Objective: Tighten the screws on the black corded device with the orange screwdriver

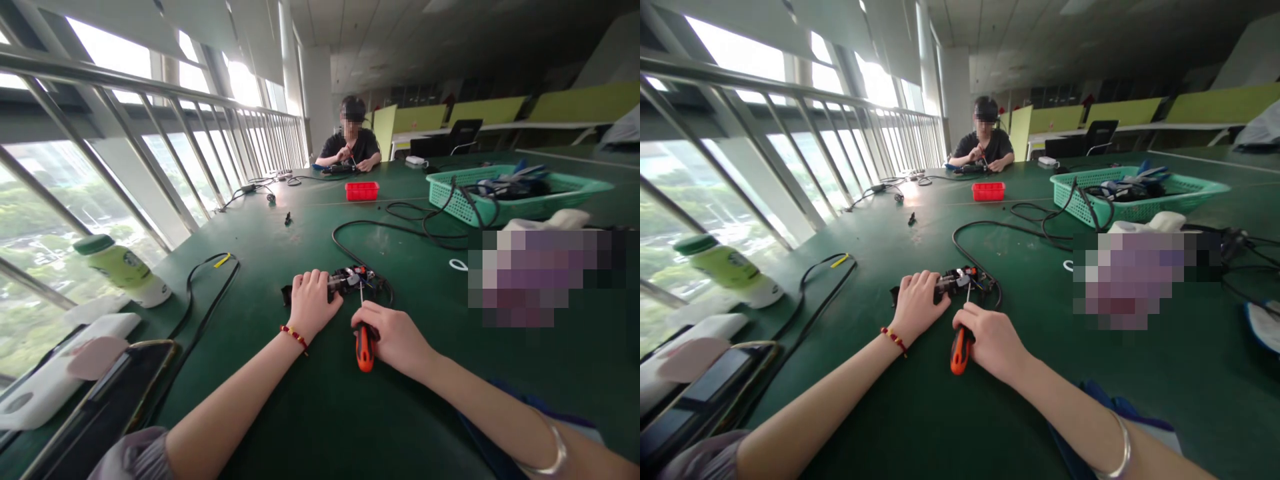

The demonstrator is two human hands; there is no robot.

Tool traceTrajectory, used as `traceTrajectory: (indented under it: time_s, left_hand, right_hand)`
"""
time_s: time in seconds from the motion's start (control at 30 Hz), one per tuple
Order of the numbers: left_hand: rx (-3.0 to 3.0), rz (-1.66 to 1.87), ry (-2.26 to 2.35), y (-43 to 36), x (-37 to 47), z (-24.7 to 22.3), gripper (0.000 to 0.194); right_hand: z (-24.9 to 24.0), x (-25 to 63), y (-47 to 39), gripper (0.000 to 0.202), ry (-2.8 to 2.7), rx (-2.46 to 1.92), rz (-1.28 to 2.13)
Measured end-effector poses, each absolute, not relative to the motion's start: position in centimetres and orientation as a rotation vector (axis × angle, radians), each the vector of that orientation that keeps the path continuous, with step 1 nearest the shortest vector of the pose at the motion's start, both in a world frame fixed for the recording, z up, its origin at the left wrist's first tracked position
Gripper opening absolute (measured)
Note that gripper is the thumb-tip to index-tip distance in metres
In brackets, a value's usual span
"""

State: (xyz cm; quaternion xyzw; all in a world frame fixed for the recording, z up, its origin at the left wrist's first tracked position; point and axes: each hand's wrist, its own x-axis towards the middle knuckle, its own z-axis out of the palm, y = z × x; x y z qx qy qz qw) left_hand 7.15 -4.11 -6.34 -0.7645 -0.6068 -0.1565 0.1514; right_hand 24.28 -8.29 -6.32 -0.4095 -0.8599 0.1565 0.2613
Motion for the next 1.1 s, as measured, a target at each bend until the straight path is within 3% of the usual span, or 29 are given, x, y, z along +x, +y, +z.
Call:
traceTrajectory:
  time_s: [0.1,0.57,0.83,1.1]
  left_hand:
    - [-2.21,-0.461,-1.76,-4.1,7.2,-6.4,0.024]
    - [-2.296,-0.341,-1.797,-4.7,6.9,-4.9,0.023]
    - [-2.268,-0.064,-2.44,-4.7,4.2,-2.0,0.037]
    - [-2.09,0.048,-2.749,-4.1,-5.3,-0.6,0.041]
  right_hand:
    - [-6.2,24.2,-8.3,0.019,-2.416,-1.047,0.427]
    - [-5.9,23.7,-8.8,0.014,-2.573,-0.753,0.576]
    - [-5.5,24.1,-8.6,0.014,-2.597,-0.671,0.614]
    - [-5.5,24.2,-8.2,0.014,-2.569,-0.688,0.658]
